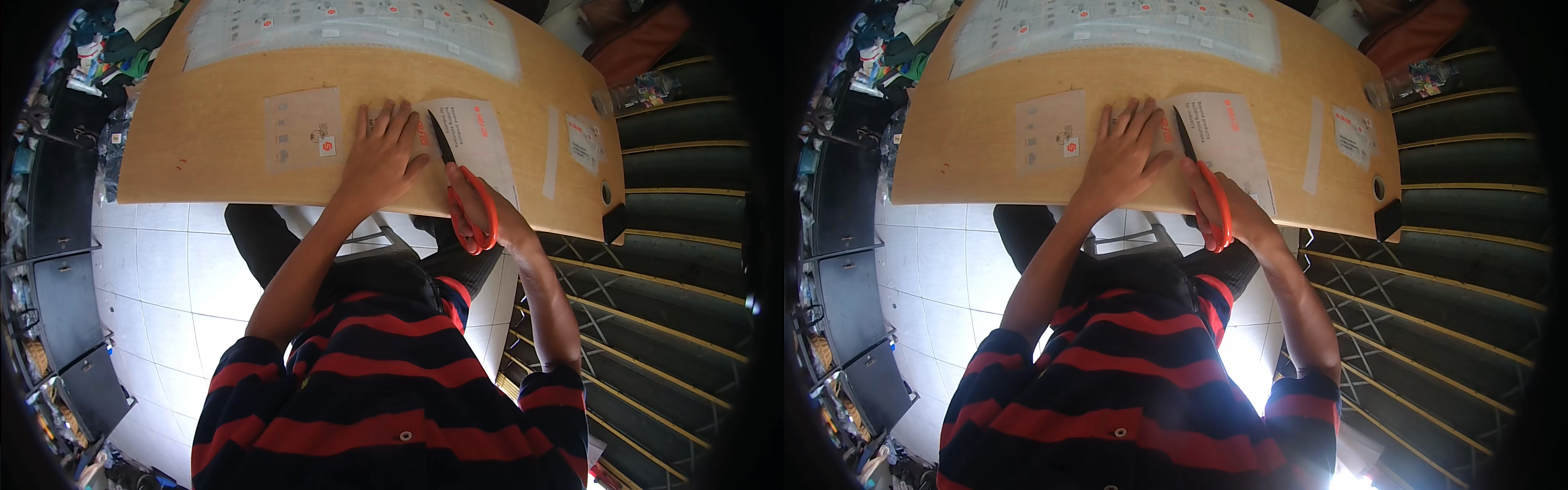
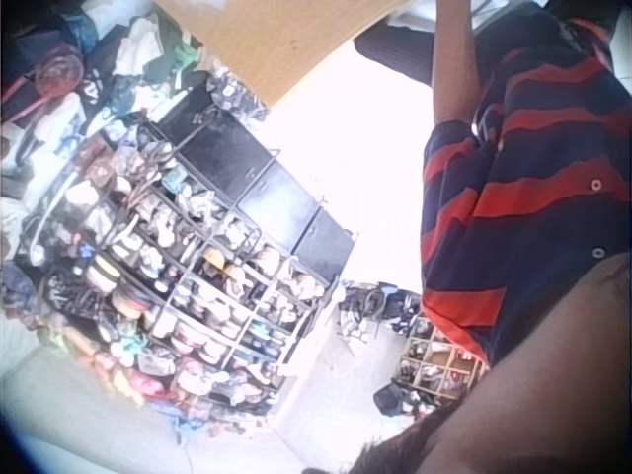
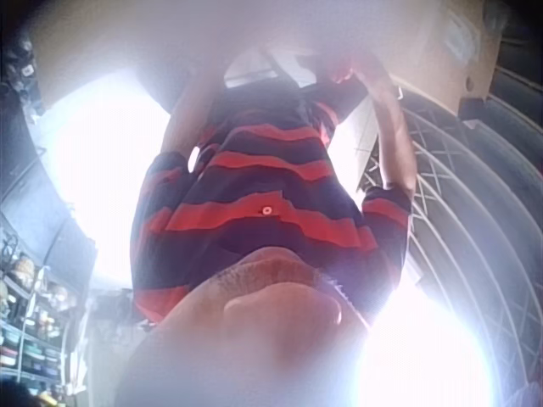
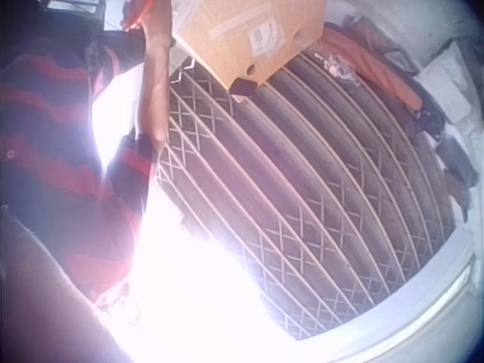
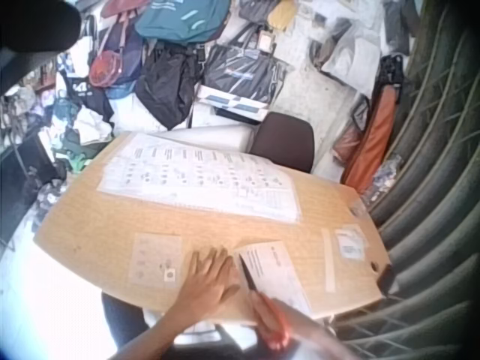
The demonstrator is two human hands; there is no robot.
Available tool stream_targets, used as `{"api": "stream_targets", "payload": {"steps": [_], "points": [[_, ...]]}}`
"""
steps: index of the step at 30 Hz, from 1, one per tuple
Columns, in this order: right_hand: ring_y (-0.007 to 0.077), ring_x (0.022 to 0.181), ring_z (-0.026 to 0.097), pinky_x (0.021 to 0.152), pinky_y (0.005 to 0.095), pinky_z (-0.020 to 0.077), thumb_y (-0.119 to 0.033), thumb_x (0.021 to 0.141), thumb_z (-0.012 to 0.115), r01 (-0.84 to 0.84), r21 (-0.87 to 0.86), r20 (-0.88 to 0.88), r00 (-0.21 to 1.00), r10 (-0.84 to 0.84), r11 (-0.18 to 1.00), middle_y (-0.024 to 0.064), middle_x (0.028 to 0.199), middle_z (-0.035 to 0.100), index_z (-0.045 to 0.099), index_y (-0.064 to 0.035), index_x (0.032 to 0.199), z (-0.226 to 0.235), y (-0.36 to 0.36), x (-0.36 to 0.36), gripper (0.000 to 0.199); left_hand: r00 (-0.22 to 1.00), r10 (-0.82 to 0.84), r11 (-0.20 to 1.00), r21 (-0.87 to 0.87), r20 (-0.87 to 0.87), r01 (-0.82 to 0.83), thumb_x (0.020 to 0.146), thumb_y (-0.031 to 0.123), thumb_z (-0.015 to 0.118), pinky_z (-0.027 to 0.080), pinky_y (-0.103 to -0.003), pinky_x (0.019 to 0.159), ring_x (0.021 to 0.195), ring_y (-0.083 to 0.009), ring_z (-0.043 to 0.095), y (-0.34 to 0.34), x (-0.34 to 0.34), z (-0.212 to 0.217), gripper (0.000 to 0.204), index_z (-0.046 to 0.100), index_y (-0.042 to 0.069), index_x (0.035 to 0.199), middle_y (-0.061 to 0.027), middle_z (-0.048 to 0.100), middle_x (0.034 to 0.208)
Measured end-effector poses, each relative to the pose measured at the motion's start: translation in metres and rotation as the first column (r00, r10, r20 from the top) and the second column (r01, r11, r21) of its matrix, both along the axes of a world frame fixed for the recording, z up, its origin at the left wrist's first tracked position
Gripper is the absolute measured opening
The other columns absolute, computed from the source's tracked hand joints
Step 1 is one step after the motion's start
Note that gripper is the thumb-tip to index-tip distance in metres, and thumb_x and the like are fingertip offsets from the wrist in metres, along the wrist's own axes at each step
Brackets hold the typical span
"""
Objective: The person uses red-handled scissors to cut a sheet of white paper with red printed text into smaller rectangular pieces. They repeatedly position the paper on a wooden table, cut along the edges, and separate the pieces, continuing this process for the duration of the clip.
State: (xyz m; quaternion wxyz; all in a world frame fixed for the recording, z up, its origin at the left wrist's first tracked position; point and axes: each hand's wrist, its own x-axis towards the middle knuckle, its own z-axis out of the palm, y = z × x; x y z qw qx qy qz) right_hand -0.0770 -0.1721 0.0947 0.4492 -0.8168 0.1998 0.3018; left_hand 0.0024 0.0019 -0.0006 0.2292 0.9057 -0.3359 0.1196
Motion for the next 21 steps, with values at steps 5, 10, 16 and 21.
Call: {"api": "stream_targets", "payload": {"steps": [5,10,16,21], "points": [[0.016,0.034,0.049,0.035,0.0283,0.0399,-0.071,0.099,0.033,0.006,0.0,-0.009,1.0,-0.006,1.0,0.0028,0.048,0.044,0.048,-0.0052,0.069,0.001,0.0,0.0,0.073,1.0,-0.001,1.0,0.0,-0.002,0.001,0.096,0.043,0.056,0.016,-0.059,0.119,0.145,-0.0368,0.032,0.0,0.0,0.0,0.065,0.046,-0.001,0.142,-0.0183,0.04,0.154],[0.0159,0.034,0.049,0.035,0.0279,0.0399,-0.071,0.099,0.032,-0.018,0.02,0.032,0.999,0.017,1.0,0.0029,0.046,0.044,0.048,-0.0053,0.068,-0.004,-0.004,-0.002,0.074,1.0,-0.001,1.0,0.008,-0.01,0.001,0.097,0.044,0.055,0.016,-0.059,0.119,0.145,-0.0365,0.032,-0.001,0.001,0.001,0.064,0.046,-0.001,0.142,-0.0182,0.04,0.154],[0.0173,0.037,0.054,0.042,0.0278,0.0449,-0.075,0.097,0.026,-0.004,0.031,0.032,0.999,0.003,1.0,0.0049,0.044,0.046,0.046,-0.0054,0.055,0.002,0.0,0.004,0.084,1.0,0.001,1.0,-0.003,0.002,-0.001,0.096,0.044,0.055,0.016,-0.06,0.119,0.145,-0.0362,0.032,-0.001,0.001,-0.003,0.065,0.046,-0.001,0.142,-0.0181,0.04,0.154],[0.017,0.038,0.053,0.04,0.0278,0.0431,-0.075,0.097,0.025,0.001,0.05,0.039,0.999,-0.003,0.999,0.0044,0.044,0.045,0.046,-0.0055,0.056,0.003,0.0,0.009,0.084,1.0,0.006,1.0,0.002,0.014,-0.006,0.096,0.044,0.055,0.017,-0.06,0.119,0.145,-0.0357,0.032,-0.001,0.001,-0.002,0.065,0.046,0.0,0.142,-0.0181,0.04,0.154]]}}
